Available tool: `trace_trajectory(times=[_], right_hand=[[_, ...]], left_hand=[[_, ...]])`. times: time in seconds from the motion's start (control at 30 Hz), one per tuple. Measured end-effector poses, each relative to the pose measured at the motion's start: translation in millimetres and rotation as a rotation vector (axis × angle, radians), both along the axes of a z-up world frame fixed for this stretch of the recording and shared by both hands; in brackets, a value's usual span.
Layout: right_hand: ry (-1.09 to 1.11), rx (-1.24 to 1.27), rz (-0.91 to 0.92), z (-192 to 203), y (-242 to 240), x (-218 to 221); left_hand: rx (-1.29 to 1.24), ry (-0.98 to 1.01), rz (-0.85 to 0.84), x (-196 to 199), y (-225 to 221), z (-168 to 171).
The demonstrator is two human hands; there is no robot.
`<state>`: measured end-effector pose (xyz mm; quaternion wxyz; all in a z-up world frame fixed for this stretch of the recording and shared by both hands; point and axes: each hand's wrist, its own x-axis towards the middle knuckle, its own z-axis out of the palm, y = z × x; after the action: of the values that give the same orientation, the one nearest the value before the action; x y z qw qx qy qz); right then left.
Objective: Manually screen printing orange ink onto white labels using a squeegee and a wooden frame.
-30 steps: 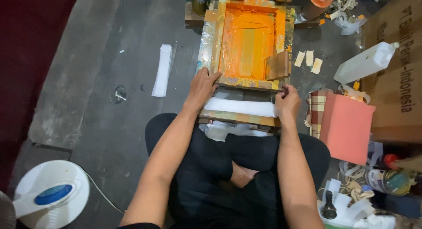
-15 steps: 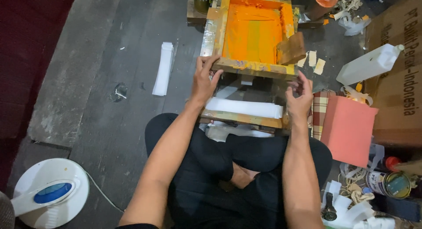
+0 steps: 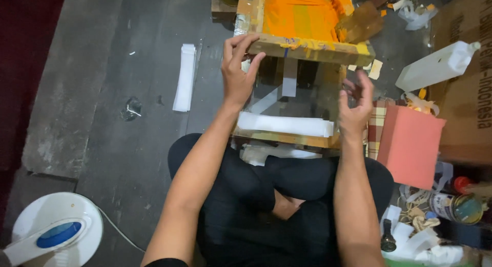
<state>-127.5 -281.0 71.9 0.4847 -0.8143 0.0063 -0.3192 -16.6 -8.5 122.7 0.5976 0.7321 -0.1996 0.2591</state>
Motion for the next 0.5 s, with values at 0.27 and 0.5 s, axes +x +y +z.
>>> trace_trajectory(times=[0.27,0.5], right_hand=[[0.374,-0.613,0.105,-14,44,22],[0.379,-0.877,0.206,-41,40,65]], left_hand=[[-0.003,0.067,-0.017,8,-3,6],[0.046,0.107,-0.019,15,-6,24]])
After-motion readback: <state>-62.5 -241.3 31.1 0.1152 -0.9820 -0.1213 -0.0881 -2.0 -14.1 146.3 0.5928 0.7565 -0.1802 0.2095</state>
